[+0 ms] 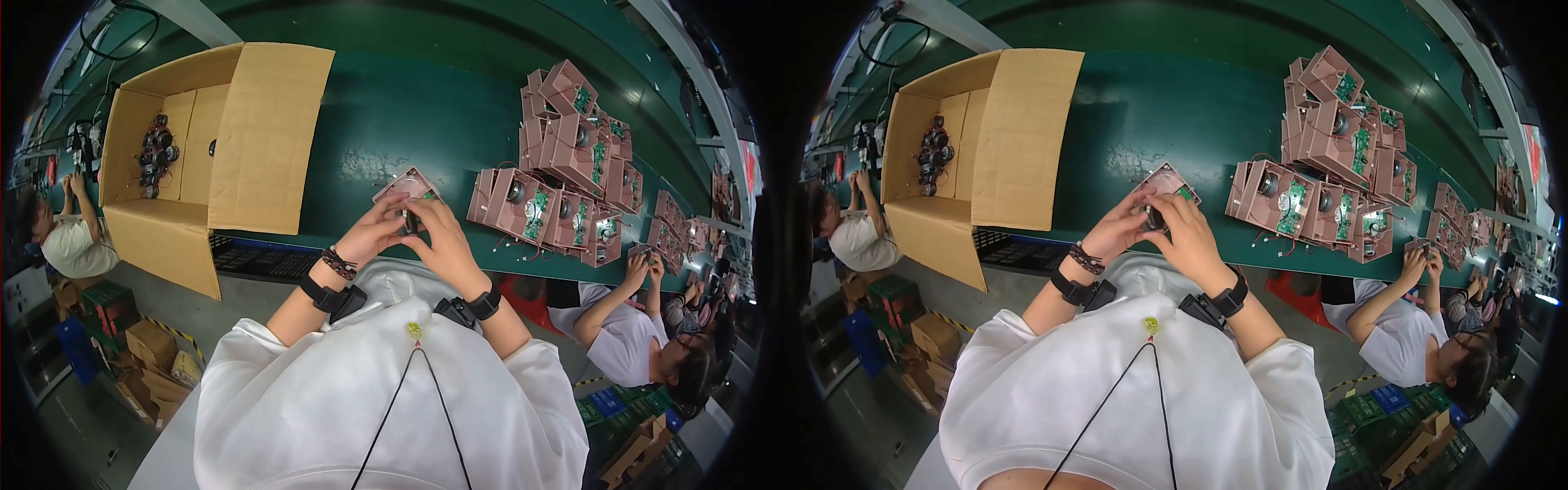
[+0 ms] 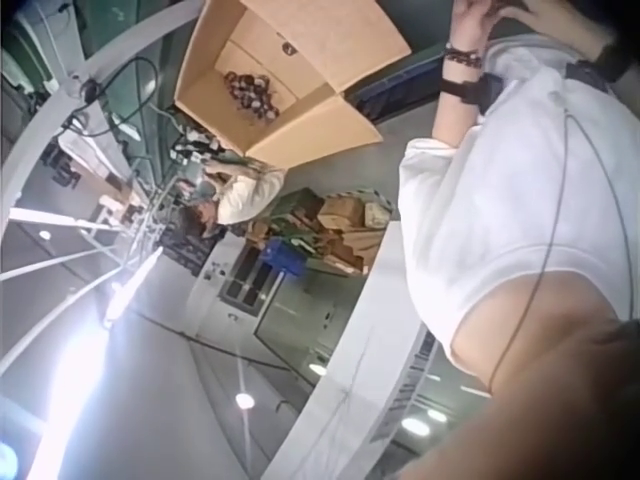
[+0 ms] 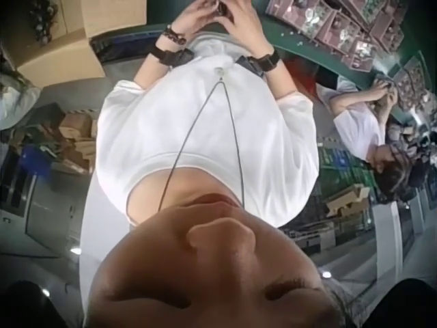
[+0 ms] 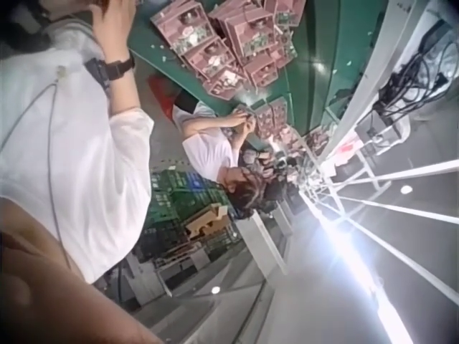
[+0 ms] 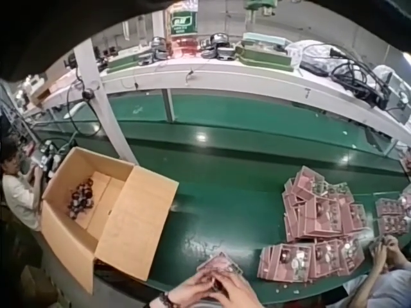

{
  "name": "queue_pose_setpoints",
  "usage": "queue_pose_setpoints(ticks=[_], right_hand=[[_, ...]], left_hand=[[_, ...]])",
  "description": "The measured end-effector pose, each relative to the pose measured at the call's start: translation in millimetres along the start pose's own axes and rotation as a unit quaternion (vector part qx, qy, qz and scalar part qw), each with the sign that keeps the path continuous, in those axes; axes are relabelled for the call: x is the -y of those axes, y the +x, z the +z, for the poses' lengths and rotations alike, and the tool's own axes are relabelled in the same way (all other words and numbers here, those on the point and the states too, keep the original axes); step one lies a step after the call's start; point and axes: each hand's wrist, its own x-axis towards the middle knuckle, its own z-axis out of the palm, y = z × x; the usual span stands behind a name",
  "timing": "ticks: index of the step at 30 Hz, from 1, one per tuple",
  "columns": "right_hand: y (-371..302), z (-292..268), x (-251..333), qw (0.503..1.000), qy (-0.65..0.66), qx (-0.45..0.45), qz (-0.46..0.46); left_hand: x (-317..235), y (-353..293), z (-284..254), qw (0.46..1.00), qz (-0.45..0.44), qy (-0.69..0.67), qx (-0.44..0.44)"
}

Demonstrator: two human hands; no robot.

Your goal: The person picks up a speaker from a box, places it into a pink plastic housing, and connects its wire to a circuit board. After repeating this process, they move the completed units to a stack on the table and retrieve more speakers from the box.

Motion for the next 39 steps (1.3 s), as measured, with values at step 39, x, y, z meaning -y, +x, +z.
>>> queue_pose_setpoints(ticks=[39], right_hand=[[13,12,-16,0.979,0.194,-0.05,0.044]], left_hand=[[16,23,-19,0.97,0.138,0.201,0.0]])
